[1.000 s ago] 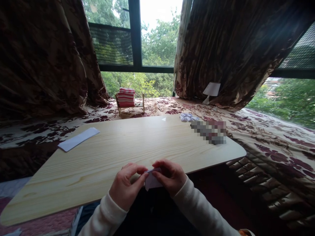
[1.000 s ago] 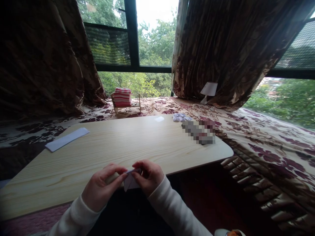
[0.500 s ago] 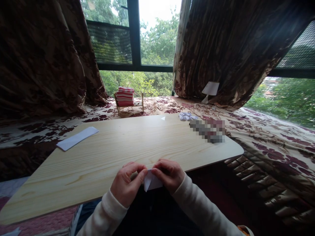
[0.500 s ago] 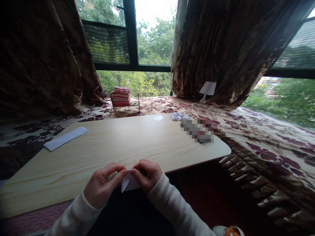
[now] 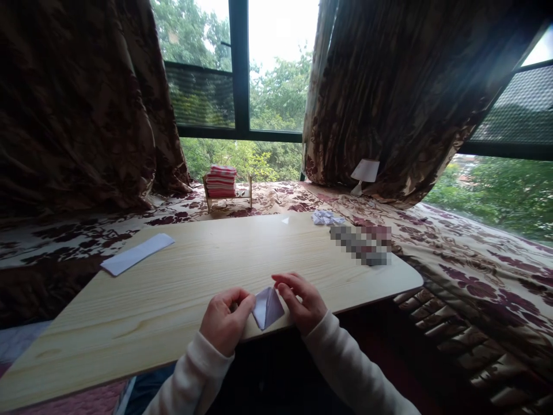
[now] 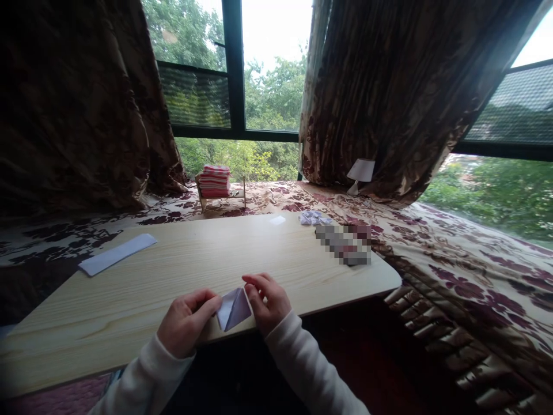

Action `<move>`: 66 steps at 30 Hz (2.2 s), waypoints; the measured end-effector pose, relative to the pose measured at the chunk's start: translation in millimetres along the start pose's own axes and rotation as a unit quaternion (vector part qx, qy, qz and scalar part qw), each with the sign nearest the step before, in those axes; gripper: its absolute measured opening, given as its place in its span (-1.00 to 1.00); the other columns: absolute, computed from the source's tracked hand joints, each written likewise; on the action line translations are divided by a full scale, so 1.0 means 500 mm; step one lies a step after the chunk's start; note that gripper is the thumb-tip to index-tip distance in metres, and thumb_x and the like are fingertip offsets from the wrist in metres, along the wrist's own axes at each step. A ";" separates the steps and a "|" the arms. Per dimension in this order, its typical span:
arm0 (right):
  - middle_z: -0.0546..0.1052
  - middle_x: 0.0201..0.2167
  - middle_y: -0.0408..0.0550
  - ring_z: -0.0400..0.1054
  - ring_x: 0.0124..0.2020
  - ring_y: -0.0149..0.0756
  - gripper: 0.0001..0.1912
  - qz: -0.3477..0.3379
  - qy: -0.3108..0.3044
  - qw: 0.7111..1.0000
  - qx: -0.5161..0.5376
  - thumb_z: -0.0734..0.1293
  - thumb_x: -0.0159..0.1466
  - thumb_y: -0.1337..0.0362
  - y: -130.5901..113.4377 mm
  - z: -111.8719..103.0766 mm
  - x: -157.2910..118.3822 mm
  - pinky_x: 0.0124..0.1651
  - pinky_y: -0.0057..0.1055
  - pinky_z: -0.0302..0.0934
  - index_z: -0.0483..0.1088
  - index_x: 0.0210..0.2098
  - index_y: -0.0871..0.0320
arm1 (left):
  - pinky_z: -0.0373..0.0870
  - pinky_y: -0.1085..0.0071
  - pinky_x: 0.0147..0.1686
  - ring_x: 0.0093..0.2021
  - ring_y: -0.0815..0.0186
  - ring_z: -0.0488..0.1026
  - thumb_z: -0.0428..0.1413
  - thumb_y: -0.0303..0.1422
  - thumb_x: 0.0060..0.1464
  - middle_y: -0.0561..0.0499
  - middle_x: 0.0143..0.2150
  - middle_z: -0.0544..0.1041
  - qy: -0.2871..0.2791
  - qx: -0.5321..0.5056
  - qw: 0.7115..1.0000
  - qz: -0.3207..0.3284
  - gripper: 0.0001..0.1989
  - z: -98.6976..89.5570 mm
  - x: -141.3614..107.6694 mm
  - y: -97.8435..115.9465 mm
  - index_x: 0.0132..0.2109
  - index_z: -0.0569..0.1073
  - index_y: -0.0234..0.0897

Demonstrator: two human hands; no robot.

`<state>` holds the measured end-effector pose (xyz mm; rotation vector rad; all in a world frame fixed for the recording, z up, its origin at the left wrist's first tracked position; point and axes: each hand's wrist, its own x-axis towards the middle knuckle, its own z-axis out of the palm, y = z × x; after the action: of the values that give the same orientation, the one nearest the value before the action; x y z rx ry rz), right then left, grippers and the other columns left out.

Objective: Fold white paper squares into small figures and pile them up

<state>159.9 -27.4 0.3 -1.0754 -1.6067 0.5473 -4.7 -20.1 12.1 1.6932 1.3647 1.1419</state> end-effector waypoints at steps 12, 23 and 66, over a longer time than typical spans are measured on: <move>0.36 -0.14 0.05 0.25 -0.16 -0.19 -0.57 -0.237 -0.013 0.961 -0.139 0.26 0.04 0.50 -0.026 0.021 -0.014 -0.19 -0.25 0.26 0.37 -0.10 0.09 | 0.21 0.48 -0.51 -0.59 0.40 0.25 0.05 -0.20 -0.07 0.13 -0.69 0.28 -0.019 -0.071 0.997 -0.028 -0.67 -0.015 0.007 0.014 -0.66 0.30 -0.28; 0.44 -0.44 -0.04 0.31 -0.45 -0.36 -0.88 -0.024 0.036 0.992 0.120 0.30 0.13 0.30 -0.025 0.046 -0.008 -0.44 -0.44 0.25 0.49 -0.41 0.17 | 0.28 0.31 -0.07 -0.13 0.27 0.38 0.05 -0.48 -0.01 -0.02 -0.21 0.46 0.074 0.006 0.969 0.236 -0.85 -0.011 -0.028 0.003 -0.22 0.36 -0.24; 0.45 -0.66 -0.18 0.25 -0.60 -0.48 -0.86 0.209 -0.226 0.934 0.180 0.38 -0.01 0.30 -0.047 -0.043 0.039 -0.50 -0.53 0.15 0.51 -0.46 0.26 | 0.35 0.47 -0.27 -0.33 0.37 0.42 0.04 -0.53 0.01 0.05 -0.37 0.47 -0.065 -0.004 0.969 0.236 -0.91 -0.008 -0.030 -0.014 -0.33 0.36 -0.25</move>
<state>171.2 -25.7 35.9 -1.0567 -1.5711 1.4050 -12.0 -33.1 4.2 2.1143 0.8953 1.2579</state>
